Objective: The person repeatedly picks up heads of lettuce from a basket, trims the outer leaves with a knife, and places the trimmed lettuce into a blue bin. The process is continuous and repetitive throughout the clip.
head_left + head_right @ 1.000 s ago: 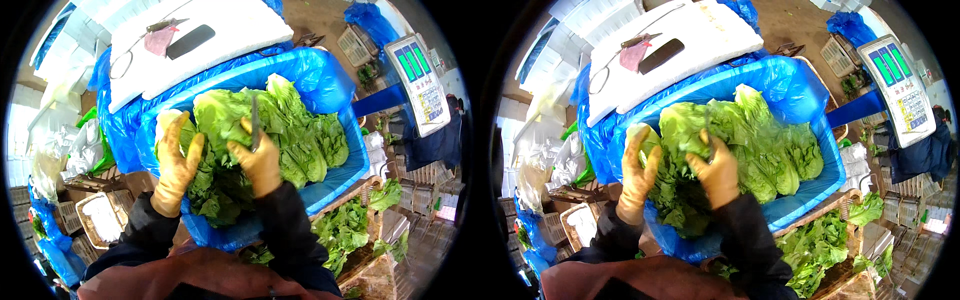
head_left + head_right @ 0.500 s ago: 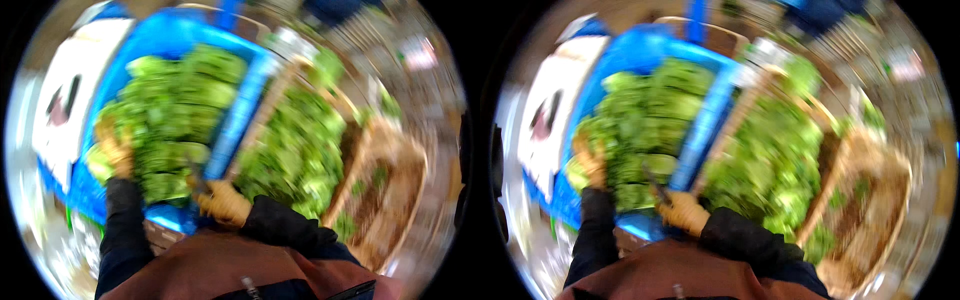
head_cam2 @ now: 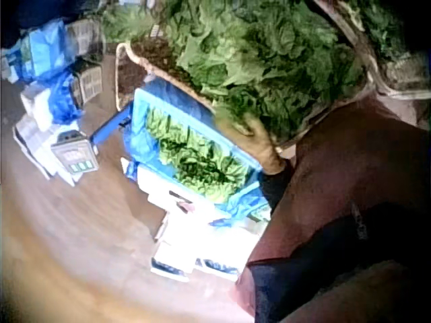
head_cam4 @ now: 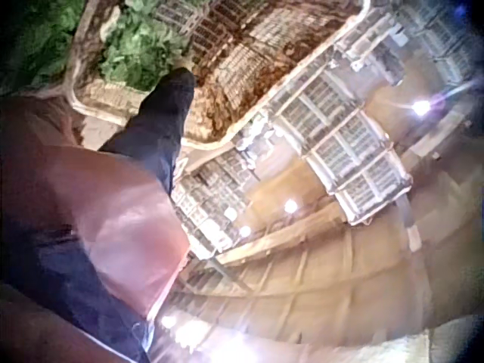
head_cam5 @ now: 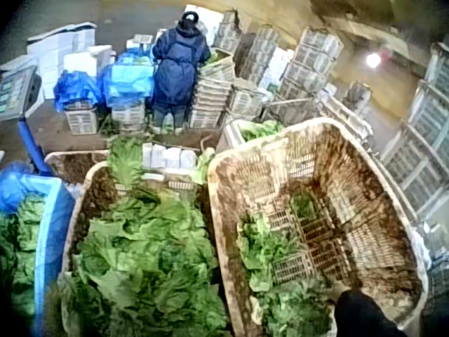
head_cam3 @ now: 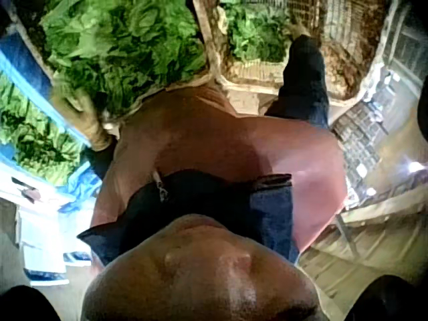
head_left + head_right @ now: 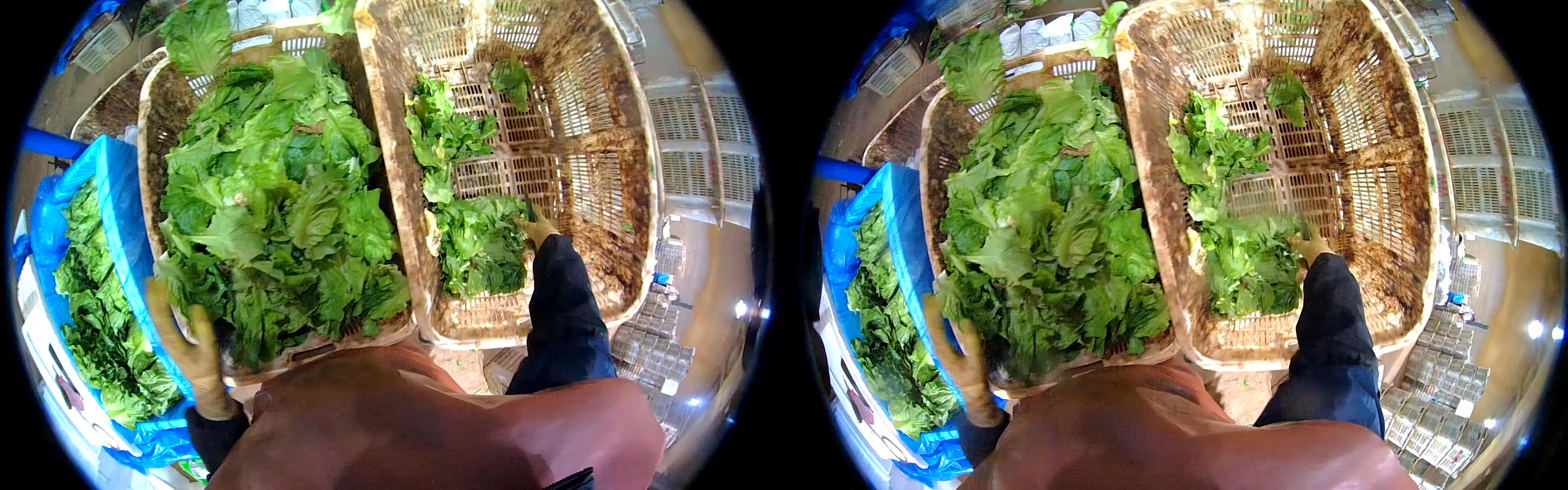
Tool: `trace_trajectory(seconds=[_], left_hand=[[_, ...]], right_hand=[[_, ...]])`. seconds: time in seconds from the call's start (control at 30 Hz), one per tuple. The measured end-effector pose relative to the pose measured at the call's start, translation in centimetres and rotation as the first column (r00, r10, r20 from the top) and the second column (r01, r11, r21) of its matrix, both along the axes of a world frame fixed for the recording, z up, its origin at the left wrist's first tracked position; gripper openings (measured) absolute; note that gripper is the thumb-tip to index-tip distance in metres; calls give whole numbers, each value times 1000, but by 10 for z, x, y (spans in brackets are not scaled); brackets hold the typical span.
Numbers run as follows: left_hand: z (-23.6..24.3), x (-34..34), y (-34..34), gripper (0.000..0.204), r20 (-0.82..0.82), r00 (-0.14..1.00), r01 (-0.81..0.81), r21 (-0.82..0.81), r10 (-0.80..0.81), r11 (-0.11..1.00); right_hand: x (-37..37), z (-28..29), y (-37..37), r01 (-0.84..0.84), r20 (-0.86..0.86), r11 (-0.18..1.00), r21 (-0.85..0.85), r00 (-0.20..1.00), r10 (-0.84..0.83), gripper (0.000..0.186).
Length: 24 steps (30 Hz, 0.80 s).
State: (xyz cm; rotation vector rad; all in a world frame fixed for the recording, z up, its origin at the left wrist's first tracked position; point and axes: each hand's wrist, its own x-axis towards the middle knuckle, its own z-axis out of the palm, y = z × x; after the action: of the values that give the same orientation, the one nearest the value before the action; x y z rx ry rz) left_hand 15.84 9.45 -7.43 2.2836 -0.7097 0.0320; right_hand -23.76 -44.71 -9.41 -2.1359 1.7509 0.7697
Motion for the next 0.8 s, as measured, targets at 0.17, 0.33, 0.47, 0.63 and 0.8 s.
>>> trace_trajectory(seconds=[0.17, 0.33, 0.47, 0.63, 0.8], left_hand=[[-2, -44, -49, 48, -193, 974, 126, 16, -120, 992], [11, -40, -102, 40, -251, 948, 193, -31, -194, 981], [21, -50, -140, 46, -537, 694, 367, -309, -480, 877], [9, -71, -172, 79, -625, -146, -194, -742, -767, 642], [32, -31, -172, 64, -747, 39, -343, -634, -664, 693]], right_hand=[[-41, -59, -47, 99, 109, 986, 132, 988, -114, 69], [64, 14, -7, -8, 437, 988, 157, 897, -62, 49], [121, 134, 87, -481, 315, 662, -575, 616, 722, 36], [137, 164, 192, 21, 958, 984, -177, 234, 167, 35], [140, 164, 225, 68, 506, 590, 804, 442, -740, 52]])
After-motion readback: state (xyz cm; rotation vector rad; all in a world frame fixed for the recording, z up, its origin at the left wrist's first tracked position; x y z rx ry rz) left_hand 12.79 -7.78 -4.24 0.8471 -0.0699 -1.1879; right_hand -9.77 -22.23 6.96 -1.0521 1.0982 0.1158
